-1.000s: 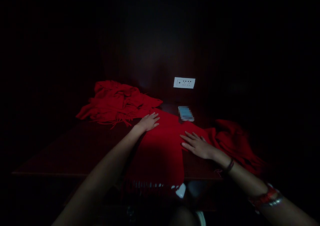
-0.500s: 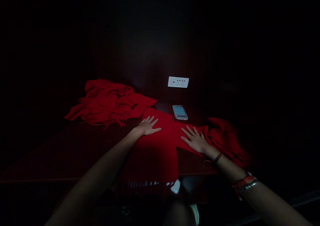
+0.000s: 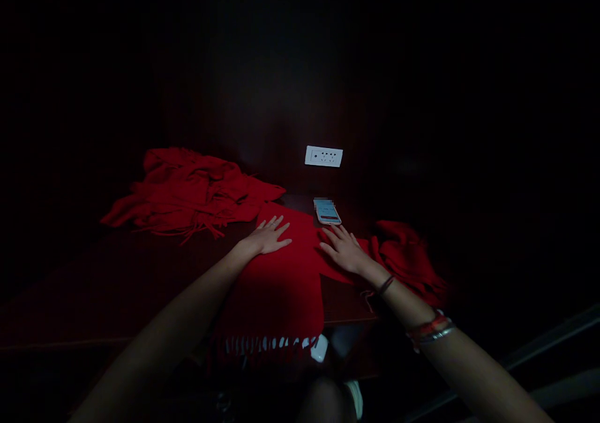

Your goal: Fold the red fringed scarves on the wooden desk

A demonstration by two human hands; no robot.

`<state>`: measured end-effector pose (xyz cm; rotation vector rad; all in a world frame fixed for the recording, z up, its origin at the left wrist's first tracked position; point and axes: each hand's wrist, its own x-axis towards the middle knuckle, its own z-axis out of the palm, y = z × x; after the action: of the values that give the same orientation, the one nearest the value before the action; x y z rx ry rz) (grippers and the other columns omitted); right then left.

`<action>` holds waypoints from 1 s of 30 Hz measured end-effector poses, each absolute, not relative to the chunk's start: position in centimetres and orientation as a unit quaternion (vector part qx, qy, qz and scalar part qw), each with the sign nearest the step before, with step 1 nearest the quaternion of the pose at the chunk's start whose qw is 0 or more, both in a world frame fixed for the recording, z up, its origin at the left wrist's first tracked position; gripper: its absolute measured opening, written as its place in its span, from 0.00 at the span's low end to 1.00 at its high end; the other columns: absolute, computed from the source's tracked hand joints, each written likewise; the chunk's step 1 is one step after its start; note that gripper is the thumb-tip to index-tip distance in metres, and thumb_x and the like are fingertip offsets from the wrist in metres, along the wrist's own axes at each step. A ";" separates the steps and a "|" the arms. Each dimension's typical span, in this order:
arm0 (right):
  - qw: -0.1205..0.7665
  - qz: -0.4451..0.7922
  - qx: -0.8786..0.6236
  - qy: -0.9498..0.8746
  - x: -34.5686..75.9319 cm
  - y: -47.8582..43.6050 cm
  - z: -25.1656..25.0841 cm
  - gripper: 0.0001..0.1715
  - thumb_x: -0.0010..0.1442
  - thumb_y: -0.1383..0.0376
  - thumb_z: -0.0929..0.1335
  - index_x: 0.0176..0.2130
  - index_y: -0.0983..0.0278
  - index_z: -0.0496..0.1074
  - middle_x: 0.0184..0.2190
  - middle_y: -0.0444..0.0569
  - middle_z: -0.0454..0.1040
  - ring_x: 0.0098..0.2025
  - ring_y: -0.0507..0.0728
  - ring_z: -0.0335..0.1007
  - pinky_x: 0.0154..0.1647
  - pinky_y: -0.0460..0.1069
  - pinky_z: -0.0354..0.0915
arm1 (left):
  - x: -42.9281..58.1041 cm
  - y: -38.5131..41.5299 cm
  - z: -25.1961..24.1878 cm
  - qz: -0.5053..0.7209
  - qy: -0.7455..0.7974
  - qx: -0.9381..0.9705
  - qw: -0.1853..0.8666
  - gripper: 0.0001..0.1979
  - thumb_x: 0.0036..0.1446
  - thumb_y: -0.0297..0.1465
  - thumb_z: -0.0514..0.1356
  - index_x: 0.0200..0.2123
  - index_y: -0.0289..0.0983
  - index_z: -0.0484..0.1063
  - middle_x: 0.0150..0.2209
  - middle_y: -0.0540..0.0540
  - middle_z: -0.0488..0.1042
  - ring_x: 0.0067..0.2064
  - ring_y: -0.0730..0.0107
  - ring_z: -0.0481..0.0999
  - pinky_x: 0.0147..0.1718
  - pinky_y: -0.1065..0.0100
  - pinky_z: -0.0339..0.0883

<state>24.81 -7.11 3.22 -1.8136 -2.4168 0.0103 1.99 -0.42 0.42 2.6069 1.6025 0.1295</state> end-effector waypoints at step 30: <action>-0.009 0.057 -0.724 -0.687 25.3 -7.8 1.3 0.34 0.55 0.50 0.48 0.57 0.62 0.43 0.58 0.54 0.40 0.57 0.69 0.33 0.50 0.66 0.38 | 2.6 -0.6 1.4 -0.011 0.557 0.826 0.089 0.34 0.46 0.56 0.39 0.56 0.51 0.42 0.59 0.52 0.34 0.57 0.47 0.33 0.51 0.52 0.38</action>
<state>25.31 -7.80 1.25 -2.2873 -2.1722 0.1800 2.63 -0.59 1.35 2.4566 1.6571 -0.0323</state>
